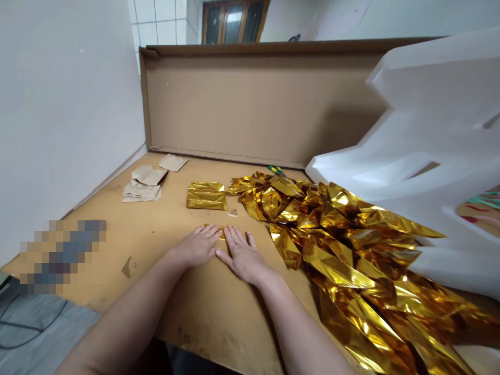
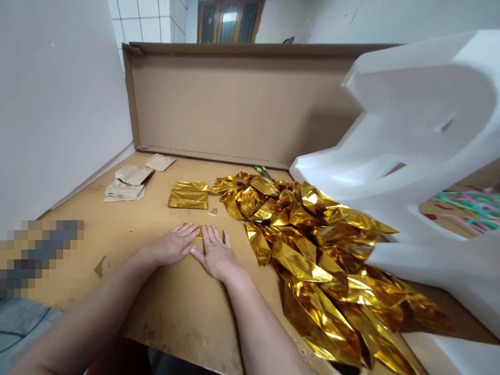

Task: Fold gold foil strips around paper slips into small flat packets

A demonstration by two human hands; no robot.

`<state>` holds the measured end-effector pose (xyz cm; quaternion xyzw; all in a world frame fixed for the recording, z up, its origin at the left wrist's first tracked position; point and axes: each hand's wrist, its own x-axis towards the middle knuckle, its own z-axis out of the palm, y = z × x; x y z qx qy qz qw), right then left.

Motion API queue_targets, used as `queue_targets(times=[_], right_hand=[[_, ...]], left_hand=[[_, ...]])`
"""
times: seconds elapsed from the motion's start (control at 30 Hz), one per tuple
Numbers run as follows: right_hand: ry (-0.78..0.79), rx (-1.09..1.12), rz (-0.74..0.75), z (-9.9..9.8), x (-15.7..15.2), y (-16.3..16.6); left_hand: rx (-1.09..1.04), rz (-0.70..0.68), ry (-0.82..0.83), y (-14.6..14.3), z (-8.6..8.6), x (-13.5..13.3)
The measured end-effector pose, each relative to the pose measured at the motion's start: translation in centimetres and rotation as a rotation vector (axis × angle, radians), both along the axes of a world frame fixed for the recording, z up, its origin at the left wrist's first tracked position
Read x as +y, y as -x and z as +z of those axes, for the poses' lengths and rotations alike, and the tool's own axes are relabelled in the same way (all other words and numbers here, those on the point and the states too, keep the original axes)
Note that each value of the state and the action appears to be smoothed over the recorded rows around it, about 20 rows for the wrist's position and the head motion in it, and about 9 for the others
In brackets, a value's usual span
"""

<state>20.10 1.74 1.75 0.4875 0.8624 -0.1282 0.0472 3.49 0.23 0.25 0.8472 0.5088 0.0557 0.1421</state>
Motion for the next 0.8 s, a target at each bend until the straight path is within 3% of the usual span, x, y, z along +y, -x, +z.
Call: queue_targets(times=[0.17,0.3,0.53,0.8], right_hand=[[-0.011,-0.013,0.006,0.1,0.0,0.0],[-0.014,-0.021,-0.003,0.2,0.0,0.1],[-0.191,0.038,-0.022,0.4,0.2,0.4],[-0.270,0.097,0.005,0.5,0.3,0.3]], left_hand=[[-0.007,0.105,0.038,2.2,0.3,-0.3],[-0.010,0.132,-0.072,3.6,0.2,0.1],[-0.009,0.120,-0.189,3.2,0.3,0.7],[-0.041,0.127,-0.208,2.9,0.4,0.7]])
